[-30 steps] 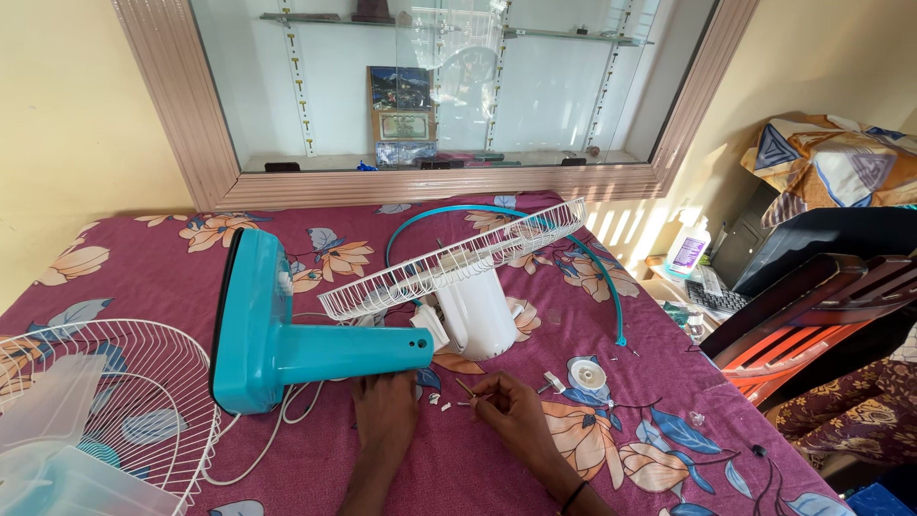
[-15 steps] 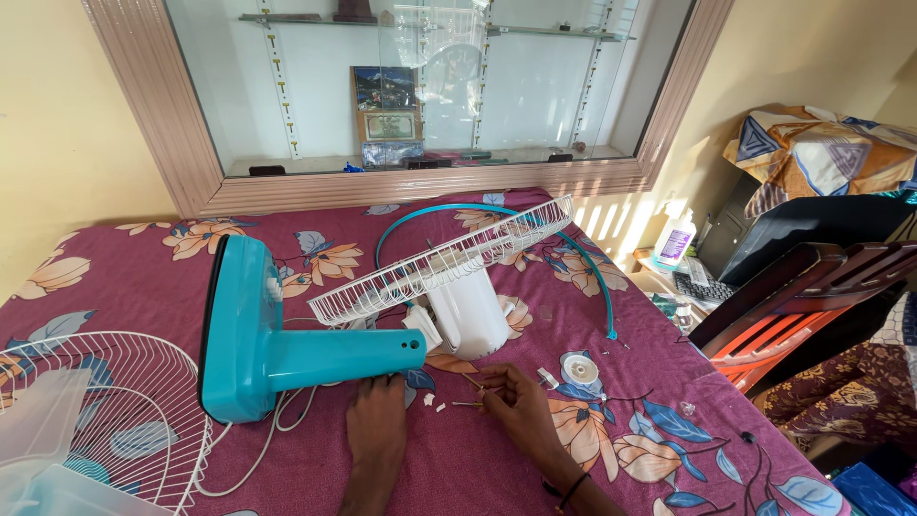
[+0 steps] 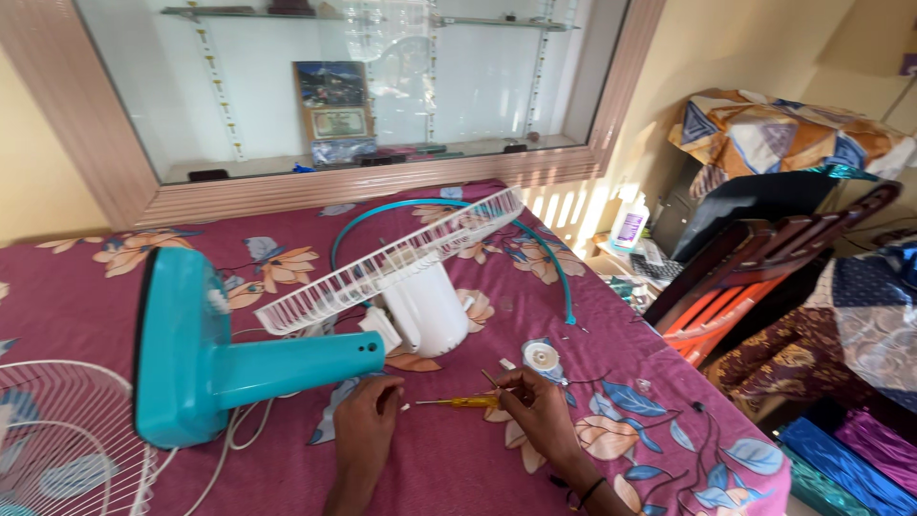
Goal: The person uses a screwdriver to remove screws from the neck and base of a teal and white table fan, then detaches the fan head from the stand. The removed screws and parts are placed on the bed surface.
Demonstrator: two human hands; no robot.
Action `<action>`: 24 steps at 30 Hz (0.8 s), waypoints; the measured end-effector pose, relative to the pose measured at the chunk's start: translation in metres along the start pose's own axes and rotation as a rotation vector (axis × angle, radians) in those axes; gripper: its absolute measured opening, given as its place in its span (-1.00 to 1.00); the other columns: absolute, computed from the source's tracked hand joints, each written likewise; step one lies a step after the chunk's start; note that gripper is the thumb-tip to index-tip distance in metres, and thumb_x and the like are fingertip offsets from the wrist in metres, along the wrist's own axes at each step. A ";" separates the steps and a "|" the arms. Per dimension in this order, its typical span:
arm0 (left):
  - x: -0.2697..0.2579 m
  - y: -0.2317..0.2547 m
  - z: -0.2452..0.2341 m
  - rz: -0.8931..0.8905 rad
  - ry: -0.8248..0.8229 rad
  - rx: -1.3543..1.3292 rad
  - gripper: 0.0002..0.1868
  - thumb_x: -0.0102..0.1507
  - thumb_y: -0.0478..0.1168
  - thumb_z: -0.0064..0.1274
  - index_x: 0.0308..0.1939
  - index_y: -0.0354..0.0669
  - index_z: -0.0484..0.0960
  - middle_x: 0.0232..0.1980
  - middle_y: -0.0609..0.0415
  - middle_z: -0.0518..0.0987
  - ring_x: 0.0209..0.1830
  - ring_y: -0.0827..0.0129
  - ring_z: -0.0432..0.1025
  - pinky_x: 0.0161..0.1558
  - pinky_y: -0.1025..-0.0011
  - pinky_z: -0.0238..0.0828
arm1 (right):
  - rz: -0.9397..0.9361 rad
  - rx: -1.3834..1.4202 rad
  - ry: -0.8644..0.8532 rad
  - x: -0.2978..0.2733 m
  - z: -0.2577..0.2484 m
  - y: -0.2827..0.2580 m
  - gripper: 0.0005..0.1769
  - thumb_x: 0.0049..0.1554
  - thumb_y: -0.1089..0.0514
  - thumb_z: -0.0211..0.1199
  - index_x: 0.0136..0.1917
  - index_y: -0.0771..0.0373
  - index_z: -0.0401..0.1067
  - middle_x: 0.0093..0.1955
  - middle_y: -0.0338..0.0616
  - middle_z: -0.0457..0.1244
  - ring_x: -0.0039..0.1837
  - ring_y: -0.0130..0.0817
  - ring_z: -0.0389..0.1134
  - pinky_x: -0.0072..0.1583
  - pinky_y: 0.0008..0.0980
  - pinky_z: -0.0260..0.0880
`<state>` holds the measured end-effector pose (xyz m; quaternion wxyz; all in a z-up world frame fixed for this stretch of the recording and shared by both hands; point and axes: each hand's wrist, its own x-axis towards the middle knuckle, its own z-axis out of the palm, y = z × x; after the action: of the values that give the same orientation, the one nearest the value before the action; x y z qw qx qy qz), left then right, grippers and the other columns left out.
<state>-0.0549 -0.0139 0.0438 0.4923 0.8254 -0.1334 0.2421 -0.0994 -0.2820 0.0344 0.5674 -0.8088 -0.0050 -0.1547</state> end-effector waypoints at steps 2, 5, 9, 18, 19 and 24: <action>-0.001 0.002 0.003 -0.030 -0.024 0.001 -0.88 0.20 -0.33 0.19 -0.18 -0.18 0.73 -0.19 0.02 0.71 -0.34 0.23 0.61 -0.26 0.32 0.53 | 0.033 -0.097 0.048 -0.003 -0.016 0.004 -0.82 0.12 0.19 0.35 -0.01 0.30 0.52 -0.24 -0.22 0.43 -0.18 -0.53 0.45 -0.10 -0.47 0.47; 0.000 0.011 0.012 0.032 0.005 -0.069 -0.87 0.21 -0.36 0.15 -0.16 -0.19 0.71 -0.16 0.04 0.70 -0.29 0.28 0.63 -0.25 0.37 0.58 | 0.020 -0.190 0.103 -0.003 -0.034 0.005 -0.82 0.11 0.18 0.36 -0.03 0.29 0.52 -0.24 -0.20 0.43 -0.20 -0.47 0.44 -0.11 -0.42 0.46; -0.003 0.029 0.031 0.067 -0.025 -0.145 -0.81 0.20 -0.38 0.13 -0.10 -0.20 0.68 -0.11 0.04 0.70 -0.30 0.27 0.65 -0.28 0.35 0.60 | 0.022 -0.266 0.149 -0.008 -0.046 0.004 -0.80 0.09 0.17 0.36 -0.02 0.27 0.52 -0.22 -0.19 0.47 -0.19 -0.44 0.49 -0.10 -0.41 0.47; -0.003 0.073 0.112 0.183 -0.256 -0.150 -0.70 0.20 -0.36 0.16 0.03 -0.13 0.65 -0.06 0.01 0.67 -0.15 0.23 0.66 -0.15 0.34 0.63 | -0.062 -0.448 0.206 -0.018 -0.052 -0.001 -0.82 0.01 0.24 0.42 -0.08 0.27 0.55 -0.13 -0.09 0.41 -0.10 -0.27 0.48 -0.04 -0.31 0.50; -0.003 0.077 0.119 0.175 -0.268 -0.142 -0.67 0.21 -0.36 0.16 0.06 -0.11 0.63 -0.04 0.02 0.66 -0.13 0.23 0.65 -0.15 0.33 0.64 | -0.080 -0.451 0.202 -0.017 -0.053 -0.001 -0.82 0.00 0.25 0.41 -0.08 0.28 0.55 -0.12 -0.08 0.41 -0.09 -0.25 0.48 -0.02 -0.30 0.50; -0.005 0.084 0.142 0.188 -0.346 0.034 -0.41 0.20 -0.35 0.18 0.32 -0.04 0.42 0.11 -0.04 0.60 -0.08 0.12 0.62 -0.12 0.20 0.60 | -0.149 -0.454 0.184 -0.017 -0.053 0.000 -0.81 -0.02 0.28 0.41 -0.09 0.31 0.53 -0.15 -0.04 0.39 -0.06 -0.18 0.46 0.03 -0.24 0.48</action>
<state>-0.0595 -0.1785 0.0474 0.4232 0.8469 -0.2882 0.1435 -0.1285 -0.3278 0.0468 0.3564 -0.8954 0.0220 -0.2660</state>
